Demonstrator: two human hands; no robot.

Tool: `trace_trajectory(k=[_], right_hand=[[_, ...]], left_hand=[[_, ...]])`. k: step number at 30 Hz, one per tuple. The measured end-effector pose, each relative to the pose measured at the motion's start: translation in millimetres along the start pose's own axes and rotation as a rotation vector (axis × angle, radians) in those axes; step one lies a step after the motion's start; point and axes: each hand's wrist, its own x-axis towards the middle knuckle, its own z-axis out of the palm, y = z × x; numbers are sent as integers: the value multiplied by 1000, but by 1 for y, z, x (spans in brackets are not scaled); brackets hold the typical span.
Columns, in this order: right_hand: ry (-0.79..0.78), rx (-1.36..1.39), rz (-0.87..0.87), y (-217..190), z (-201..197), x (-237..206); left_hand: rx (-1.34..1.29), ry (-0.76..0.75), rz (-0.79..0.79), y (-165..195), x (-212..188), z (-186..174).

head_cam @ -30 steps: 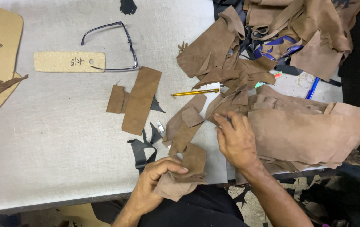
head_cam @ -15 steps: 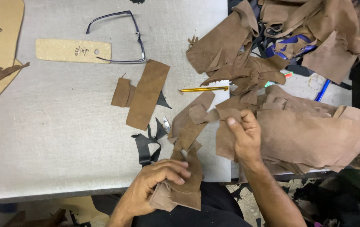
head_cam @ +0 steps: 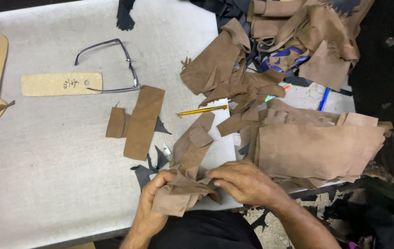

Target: The person cuts a large piece of brown leather using a utility knife and a cardboard template. They trim the edges, cut rectangular strips, and organize the pieces on the workbench.

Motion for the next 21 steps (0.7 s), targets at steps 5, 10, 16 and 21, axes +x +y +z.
trace_trajectory(k=[5,10,16,21], right_hand=[[496,-535,359,44,-120,11],[485,-709,615,121,-186,62],[721,-353,393,82,-194,26],[551,-485,470,78,-194,58]], left_hand=[[230,-134,346,12,-9,7],[360,-166,219,15,-6,21],[451,-214,343,14,3,15],[503,-329,250,22,15,25]])
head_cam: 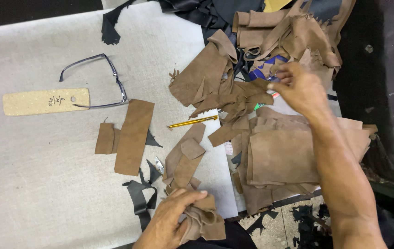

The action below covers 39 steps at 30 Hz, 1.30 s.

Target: The person cuts a large piece of brown leather using a utility knife and a cardboard template. They trim the edges, cut rectangular strips, and organize the pieces on the workbench.

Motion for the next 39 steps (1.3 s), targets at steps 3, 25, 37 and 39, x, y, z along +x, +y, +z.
trace_trajectory(k=[3,25,37,39], right_hand=[[-28,-201,-24,-7,16,5],[-653,652,-233,-108,-2,-131],[-7,-195,-455,-49,37,19],[-40,-374,-579,-65,52,53]], left_hand=[[-43,-81,-162,5,5,-2],[238,135,285,35,42,0],[93,-48,138,16,26,7],[95,-35,161,15,24,8]])
